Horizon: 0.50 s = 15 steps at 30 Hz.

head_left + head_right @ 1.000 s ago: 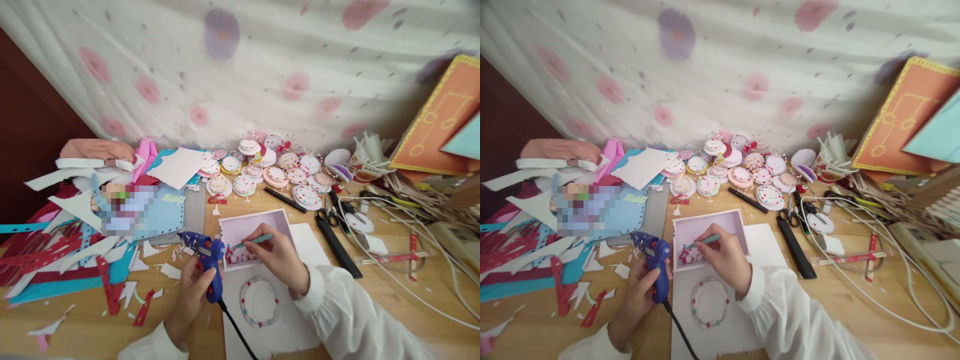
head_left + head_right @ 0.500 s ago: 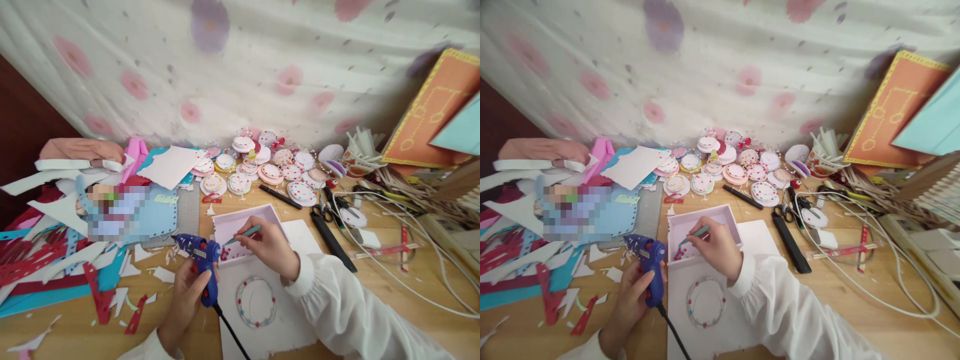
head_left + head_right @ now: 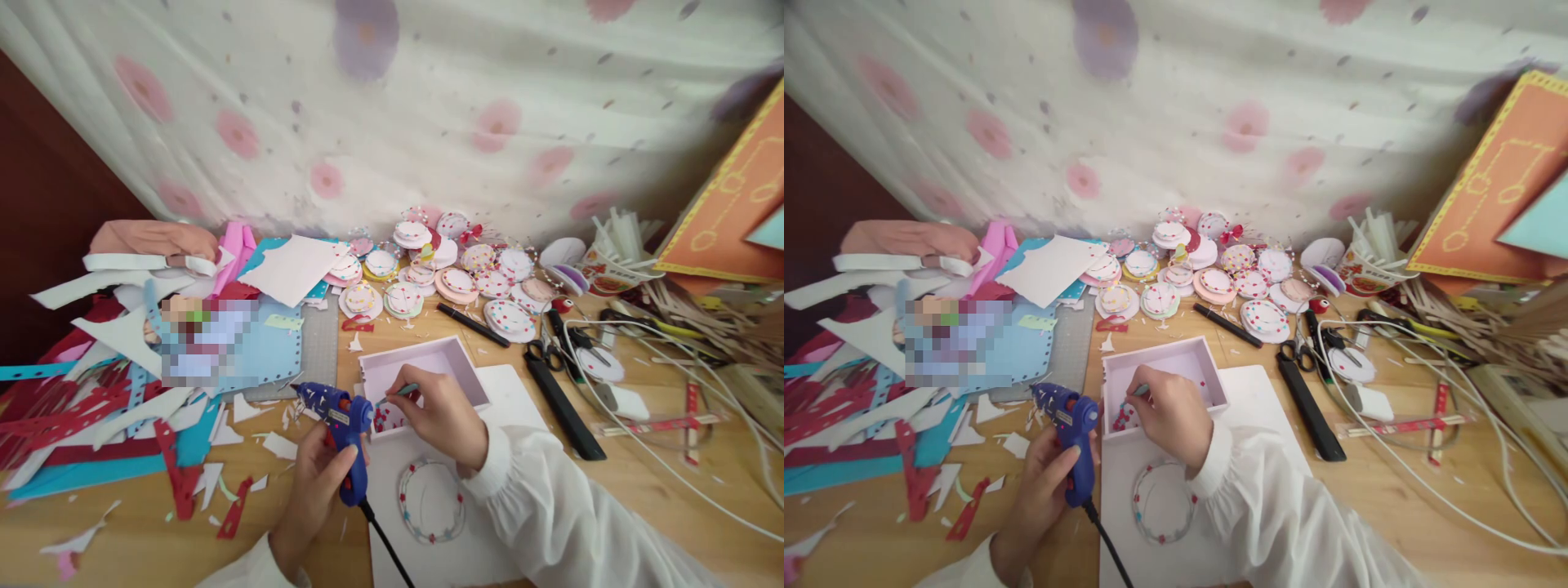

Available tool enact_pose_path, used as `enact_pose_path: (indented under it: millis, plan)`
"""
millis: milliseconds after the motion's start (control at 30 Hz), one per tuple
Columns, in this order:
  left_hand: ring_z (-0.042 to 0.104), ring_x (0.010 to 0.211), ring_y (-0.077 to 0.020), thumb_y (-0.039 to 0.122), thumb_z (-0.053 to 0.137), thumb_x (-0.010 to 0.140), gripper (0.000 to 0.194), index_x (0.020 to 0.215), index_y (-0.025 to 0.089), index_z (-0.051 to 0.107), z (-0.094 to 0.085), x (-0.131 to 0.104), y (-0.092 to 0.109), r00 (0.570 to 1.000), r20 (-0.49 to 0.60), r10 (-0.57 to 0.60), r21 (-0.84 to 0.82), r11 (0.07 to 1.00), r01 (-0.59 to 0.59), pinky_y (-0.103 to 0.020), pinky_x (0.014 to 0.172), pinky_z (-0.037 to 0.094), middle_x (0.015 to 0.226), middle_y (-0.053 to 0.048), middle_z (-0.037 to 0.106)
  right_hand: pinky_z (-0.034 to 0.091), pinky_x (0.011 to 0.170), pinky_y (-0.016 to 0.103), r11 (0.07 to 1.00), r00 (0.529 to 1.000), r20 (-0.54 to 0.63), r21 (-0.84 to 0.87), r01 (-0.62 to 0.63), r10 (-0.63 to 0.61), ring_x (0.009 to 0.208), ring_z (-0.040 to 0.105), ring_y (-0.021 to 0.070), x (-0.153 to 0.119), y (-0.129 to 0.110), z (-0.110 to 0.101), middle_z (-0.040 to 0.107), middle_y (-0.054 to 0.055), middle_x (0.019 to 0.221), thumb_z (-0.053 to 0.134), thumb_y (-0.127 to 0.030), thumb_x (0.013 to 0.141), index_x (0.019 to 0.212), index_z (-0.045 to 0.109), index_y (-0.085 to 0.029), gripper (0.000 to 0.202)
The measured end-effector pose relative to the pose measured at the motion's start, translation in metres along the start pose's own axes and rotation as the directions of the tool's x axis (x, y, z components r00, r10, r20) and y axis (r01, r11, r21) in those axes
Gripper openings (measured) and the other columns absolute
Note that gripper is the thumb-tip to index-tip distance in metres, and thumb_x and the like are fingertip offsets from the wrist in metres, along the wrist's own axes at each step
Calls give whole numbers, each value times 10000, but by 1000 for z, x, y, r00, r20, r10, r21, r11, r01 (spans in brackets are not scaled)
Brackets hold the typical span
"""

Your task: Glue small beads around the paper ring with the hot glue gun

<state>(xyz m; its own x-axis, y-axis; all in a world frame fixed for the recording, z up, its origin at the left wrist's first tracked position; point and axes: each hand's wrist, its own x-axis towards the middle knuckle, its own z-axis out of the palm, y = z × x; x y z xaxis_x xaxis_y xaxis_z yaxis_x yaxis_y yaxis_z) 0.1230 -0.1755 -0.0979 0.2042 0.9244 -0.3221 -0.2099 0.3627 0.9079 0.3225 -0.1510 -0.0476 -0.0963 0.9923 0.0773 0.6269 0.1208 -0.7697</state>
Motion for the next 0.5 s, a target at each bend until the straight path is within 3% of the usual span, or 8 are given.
enact_pose_path:
  millis: [167,333,400,500]
  plan:
    - [590,561,-140,370,727,711,249,811,155,648,-1,2,0,1000,17,7,5,1000,-7,-219,520,467,669,-24,681,525,594,263,983,987,-158,181,10,19,687,684,170,-4,0,-9,726,36,762,623,-216,824,789,623,-194,41]
    - [584,562,-151,422,754,684,311,822,162,654,1,-1,8,998,10,56,-48,997,-56,-229,523,463,662,-25,671,563,637,270,962,933,-357,268,51,50,732,701,175,-29,-13,-28,734,46,808,655,-243,825,816,639,-194,53]
    - [586,596,-157,444,761,679,324,815,168,658,5,-9,15,994,38,98,-124,988,-92,-245,577,484,688,-30,666,572,690,286,966,889,-457,226,123,-6,797,707,185,-47,-21,-30,737,47,841,654,-176,823,857,639,-206,48]
    - [619,798,-208,469,709,741,305,817,175,677,14,-30,26,967,194,164,-260,959,-110,-310,788,507,826,-68,672,571,749,327,954,799,-568,79,290,-196,896,697,202,-77,-33,-24,734,72,952,618,-24,802,943,627,-215,238]
